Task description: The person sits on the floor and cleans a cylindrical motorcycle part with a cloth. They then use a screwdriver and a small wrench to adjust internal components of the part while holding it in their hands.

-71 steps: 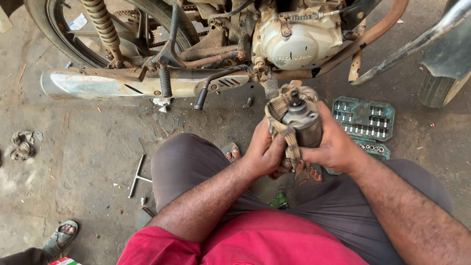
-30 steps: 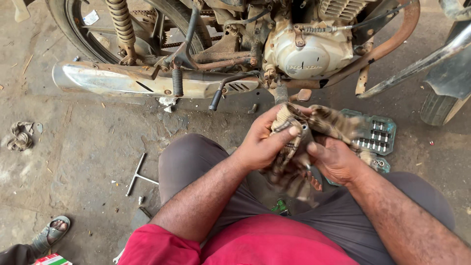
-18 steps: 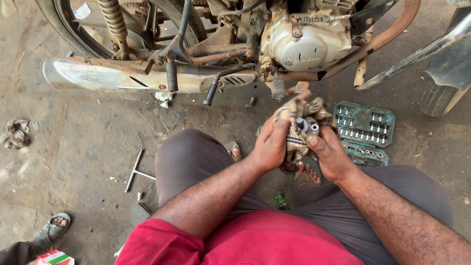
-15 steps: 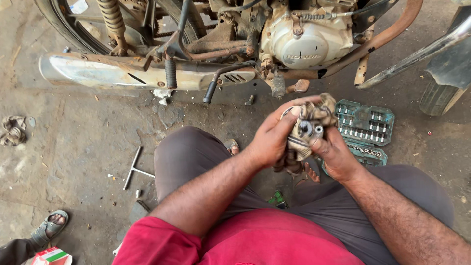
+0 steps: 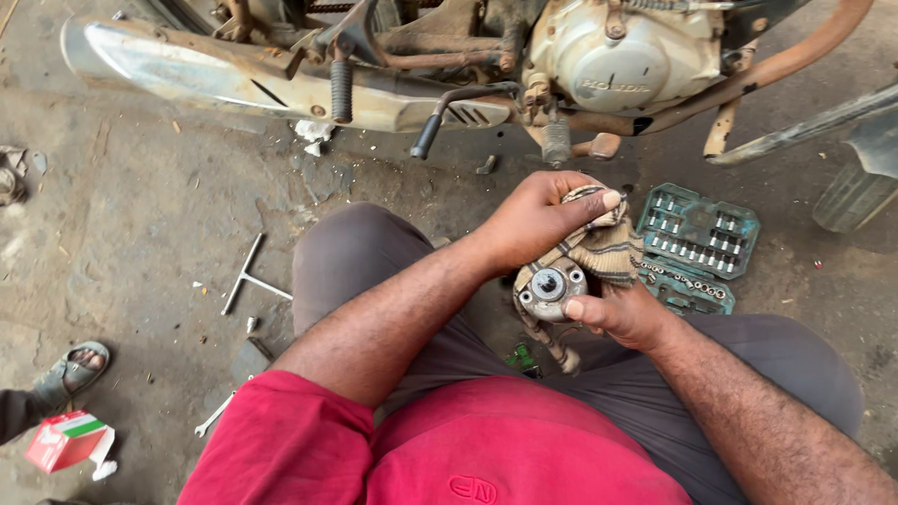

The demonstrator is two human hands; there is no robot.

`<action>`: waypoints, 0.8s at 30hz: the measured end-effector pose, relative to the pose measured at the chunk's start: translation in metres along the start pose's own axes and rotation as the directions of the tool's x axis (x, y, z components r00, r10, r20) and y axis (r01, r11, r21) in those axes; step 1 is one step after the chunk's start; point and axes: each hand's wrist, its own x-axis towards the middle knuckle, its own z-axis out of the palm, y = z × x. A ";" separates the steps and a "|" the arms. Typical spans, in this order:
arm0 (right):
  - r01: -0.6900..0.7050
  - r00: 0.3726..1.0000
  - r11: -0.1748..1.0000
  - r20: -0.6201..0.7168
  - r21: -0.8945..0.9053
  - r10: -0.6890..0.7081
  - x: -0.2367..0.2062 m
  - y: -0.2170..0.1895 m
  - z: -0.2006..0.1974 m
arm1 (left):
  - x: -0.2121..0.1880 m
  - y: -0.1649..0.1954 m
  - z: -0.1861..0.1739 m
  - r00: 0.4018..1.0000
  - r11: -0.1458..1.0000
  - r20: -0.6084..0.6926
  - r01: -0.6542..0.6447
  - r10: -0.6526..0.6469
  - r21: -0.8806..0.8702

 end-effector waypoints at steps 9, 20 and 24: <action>0.091 0.982 0.931 -0.186 0.354 -0.026 0.006 -0.017 -0.048 | -0.031 0.028 0.008 0.937 0.628 0.250 0.044 0.243 -0.777; 0.064 0.982 0.968 -0.186 0.241 -0.019 0.001 -0.015 -0.037 | -0.024 -0.005 0.044 0.930 0.918 -0.097 -0.366 0.355 -0.149; 0.025 0.991 0.983 -0.136 0.184 0.000 0.003 -0.021 -0.034 | -0.017 -0.007 0.034 0.958 0.920 -0.075 -0.288 0.278 -0.264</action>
